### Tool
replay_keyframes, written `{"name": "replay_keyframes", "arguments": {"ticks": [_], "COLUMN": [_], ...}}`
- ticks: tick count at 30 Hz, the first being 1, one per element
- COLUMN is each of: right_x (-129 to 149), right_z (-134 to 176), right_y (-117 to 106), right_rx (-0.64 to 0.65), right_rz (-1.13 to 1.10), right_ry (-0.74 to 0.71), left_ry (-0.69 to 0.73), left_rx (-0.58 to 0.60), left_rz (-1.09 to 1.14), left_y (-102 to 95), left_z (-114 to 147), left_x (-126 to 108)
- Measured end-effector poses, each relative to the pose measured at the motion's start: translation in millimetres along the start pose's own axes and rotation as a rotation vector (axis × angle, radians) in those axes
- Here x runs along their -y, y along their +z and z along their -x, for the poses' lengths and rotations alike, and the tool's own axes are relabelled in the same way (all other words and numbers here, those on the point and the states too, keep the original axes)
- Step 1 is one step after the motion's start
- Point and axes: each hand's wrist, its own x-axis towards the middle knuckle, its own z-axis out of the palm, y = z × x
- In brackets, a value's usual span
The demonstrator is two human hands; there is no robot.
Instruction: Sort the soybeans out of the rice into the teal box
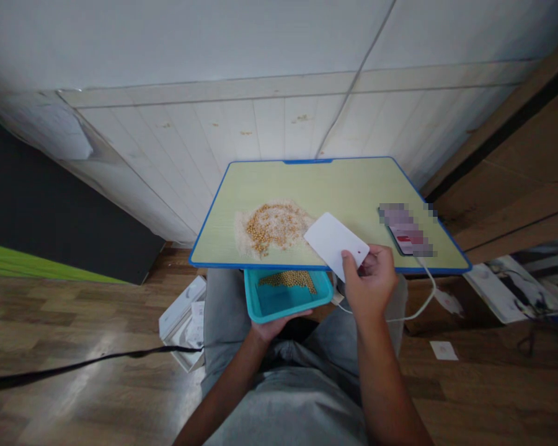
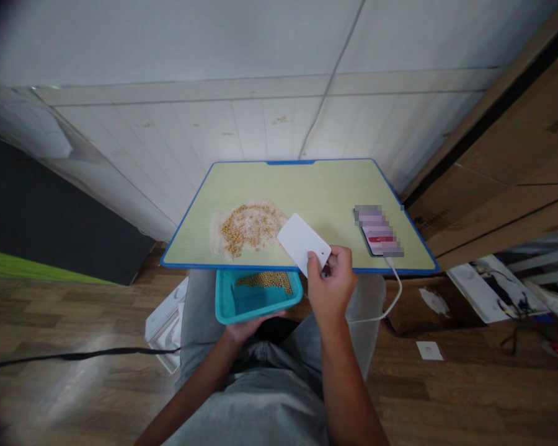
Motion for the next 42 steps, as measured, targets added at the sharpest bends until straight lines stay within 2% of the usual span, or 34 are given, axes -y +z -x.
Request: {"name": "replay_keyframes", "arguments": {"ticks": [17, 23, 29, 34, 39, 42], "right_x": [1, 4, 6, 12, 14, 12], "right_z": [0, 3, 6, 4, 6, 7], "right_y": [-6, -3, 9, 20, 22, 22], "right_rx": [0.052, 0.136, 0.235, 0.321, 0.432, 0.425], "right_rz": [-0.005, -0.036, -0.059, -0.040, -0.075, -0.099], "right_ry": [-0.031, -0.040, -0.081, -0.118, -0.118, -0.119], "left_ry": [-0.024, -0.029, 0.007, 0.063, 0.081, 0.092], "left_rx": [-0.019, -0.037, -0.079, -0.091, -0.113, -0.094], "left_rz": [0.041, 0.079, 0.131, 0.124, 0.128, 0.128], "left_y": [3.4, 2.0, -1.0, -3.4, -6.2, -8.8], "left_z": [2, 0, 1, 3, 5, 3], "left_x": [-1, 0, -3, -10, -18, -19]}}
